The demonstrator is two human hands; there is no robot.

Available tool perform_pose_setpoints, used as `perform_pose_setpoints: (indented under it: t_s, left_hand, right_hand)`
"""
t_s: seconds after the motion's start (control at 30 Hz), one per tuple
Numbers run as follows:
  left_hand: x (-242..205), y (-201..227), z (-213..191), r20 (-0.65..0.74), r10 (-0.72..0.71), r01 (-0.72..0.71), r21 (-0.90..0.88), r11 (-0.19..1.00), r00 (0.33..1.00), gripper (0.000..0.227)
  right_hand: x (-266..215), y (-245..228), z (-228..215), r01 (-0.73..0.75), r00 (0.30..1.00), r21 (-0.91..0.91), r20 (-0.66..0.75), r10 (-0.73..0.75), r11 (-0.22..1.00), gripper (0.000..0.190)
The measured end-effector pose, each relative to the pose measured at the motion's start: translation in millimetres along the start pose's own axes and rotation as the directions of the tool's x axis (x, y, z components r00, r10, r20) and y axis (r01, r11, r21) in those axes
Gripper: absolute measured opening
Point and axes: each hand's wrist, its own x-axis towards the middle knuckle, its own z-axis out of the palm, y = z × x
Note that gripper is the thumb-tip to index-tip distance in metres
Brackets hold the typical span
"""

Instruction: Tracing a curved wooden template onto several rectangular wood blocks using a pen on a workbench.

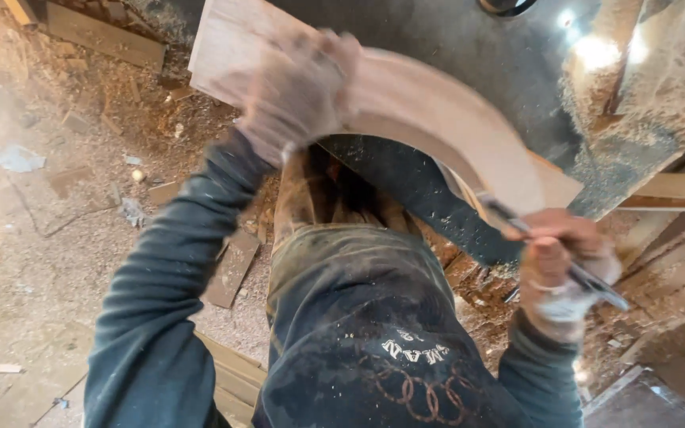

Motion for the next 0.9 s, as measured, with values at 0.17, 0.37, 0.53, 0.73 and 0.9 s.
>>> perform_pose_setpoints:
  t_s: [0.17, 0.37, 0.53, 0.73, 0.9]
  left_hand:
    - [-28.8, -105.1, -26.5, -0.32, -0.159, 0.129, -0.113, 0.985, 0.934, 0.085]
    - [-122.5, -137.5, -43.7, -0.235, -0.553, 0.43, -0.418, 0.8, 0.799, 0.068]
    - [-208.7, -122.0, -23.9, -0.097, -0.75, 0.578, -0.575, 0.579, 0.654, 0.059]
    - [-289.3, -103.5, 16.3, -0.045, -0.877, 0.713, -0.563, 0.418, 0.479, 0.058]
    - [-304.0, -97.5, 32.8, -0.042, -0.922, 0.772, -0.533, 0.347, 0.386, 0.059]
  right_hand:
    - [35.5, -12.3, 114.4, -0.168, 0.882, 0.294, 0.471, 0.01, 0.941, 0.039]
    - [82.3, 19.4, 215.2, -0.054, 0.951, -0.184, 0.291, 0.107, 0.981, 0.009]
    - [116.2, 36.4, 242.8, 0.048, 0.947, -0.082, 0.322, -0.02, 0.995, 0.003]
    - [118.3, 46.5, 249.7, 0.181, 0.926, -0.225, 0.366, -0.089, 0.957, 0.021]
    - [113.7, 54.1, 251.7, 0.247, 0.913, -0.253, 0.383, -0.138, 0.935, 0.02]
